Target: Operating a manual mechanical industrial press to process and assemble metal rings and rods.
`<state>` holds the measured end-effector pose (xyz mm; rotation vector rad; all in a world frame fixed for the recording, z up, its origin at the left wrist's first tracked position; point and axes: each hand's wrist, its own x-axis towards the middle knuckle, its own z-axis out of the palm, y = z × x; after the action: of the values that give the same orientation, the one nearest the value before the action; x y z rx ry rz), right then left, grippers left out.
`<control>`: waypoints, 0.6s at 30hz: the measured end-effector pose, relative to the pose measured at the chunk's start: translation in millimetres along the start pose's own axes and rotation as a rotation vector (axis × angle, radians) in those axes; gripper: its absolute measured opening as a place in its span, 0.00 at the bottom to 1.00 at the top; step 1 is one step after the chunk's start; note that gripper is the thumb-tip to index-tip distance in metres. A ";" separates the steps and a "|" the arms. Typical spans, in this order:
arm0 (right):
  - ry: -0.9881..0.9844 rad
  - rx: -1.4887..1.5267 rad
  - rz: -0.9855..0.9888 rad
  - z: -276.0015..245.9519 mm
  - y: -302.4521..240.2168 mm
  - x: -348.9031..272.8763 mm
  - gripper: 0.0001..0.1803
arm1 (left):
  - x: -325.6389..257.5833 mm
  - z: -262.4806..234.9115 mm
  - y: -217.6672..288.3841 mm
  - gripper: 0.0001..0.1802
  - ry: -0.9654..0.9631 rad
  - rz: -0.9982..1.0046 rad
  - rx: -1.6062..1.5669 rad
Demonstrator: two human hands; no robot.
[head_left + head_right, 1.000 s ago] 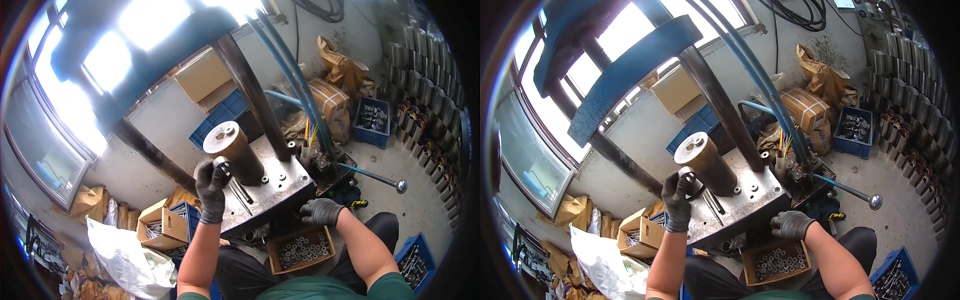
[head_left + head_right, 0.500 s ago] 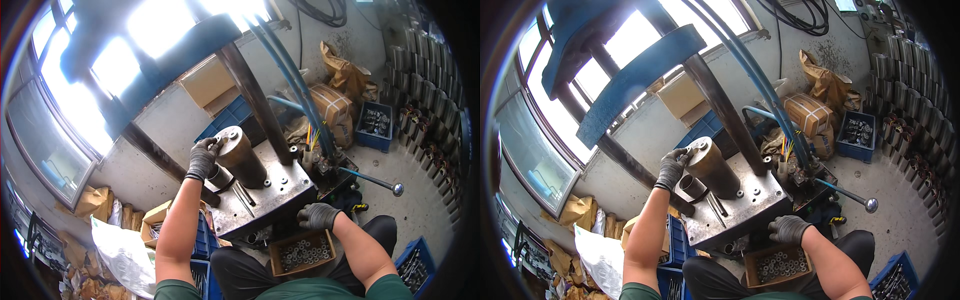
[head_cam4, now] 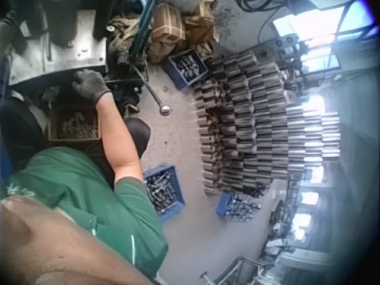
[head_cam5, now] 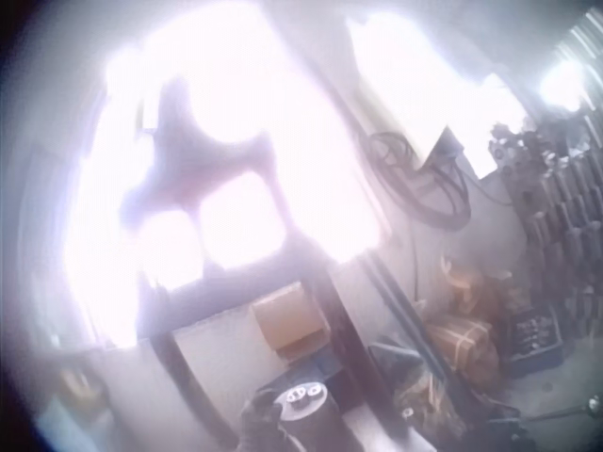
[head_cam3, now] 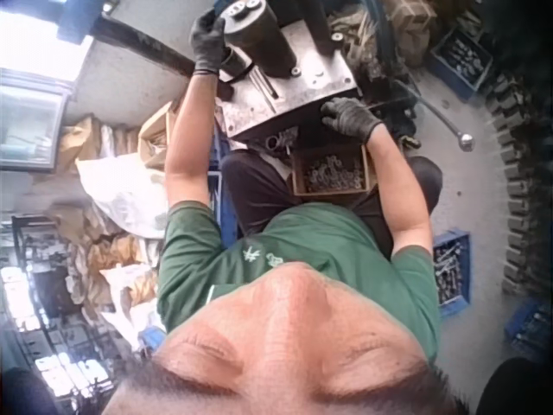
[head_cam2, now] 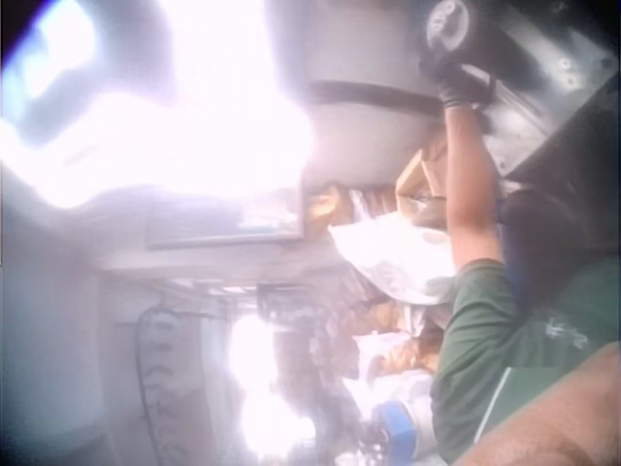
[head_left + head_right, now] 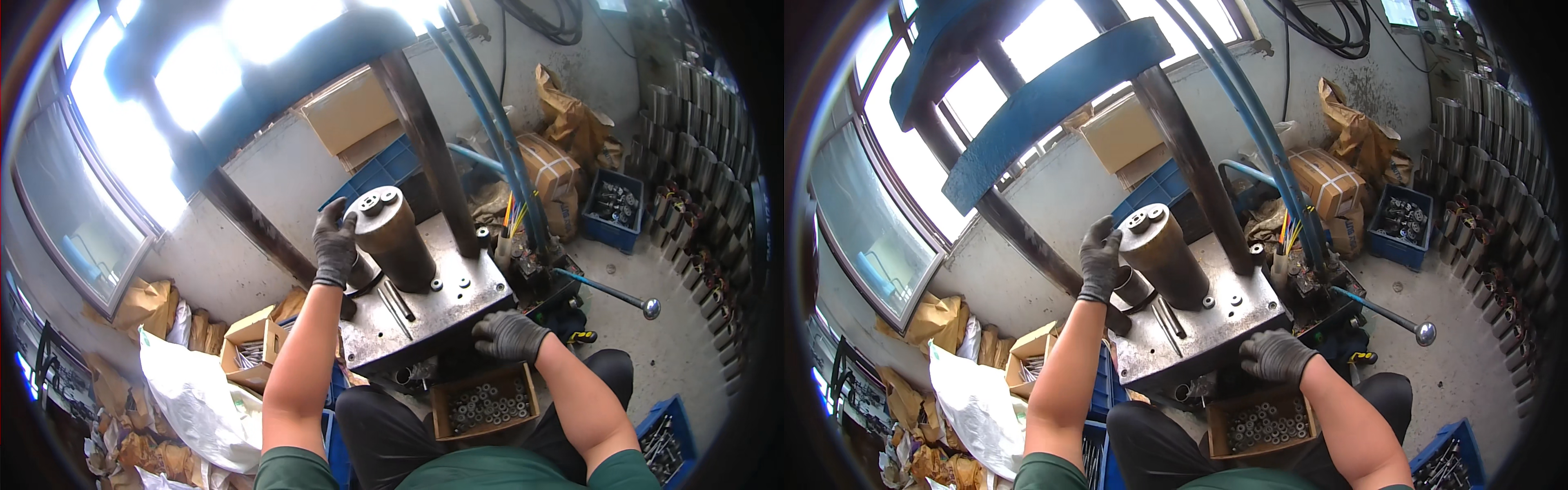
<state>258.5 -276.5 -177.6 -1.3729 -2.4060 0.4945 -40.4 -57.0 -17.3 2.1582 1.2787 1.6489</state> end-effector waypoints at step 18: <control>0.439 -0.285 0.196 50.1 30.1 79.3 0.27 | -244.8 -8.9 6.5 0.19 -0.637 -0.048 0.538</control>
<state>220.7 -200.0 -227.0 -1.6428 -2.0461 -0.1098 -53.9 -232.2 -188.1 2.5846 1.6330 0.5160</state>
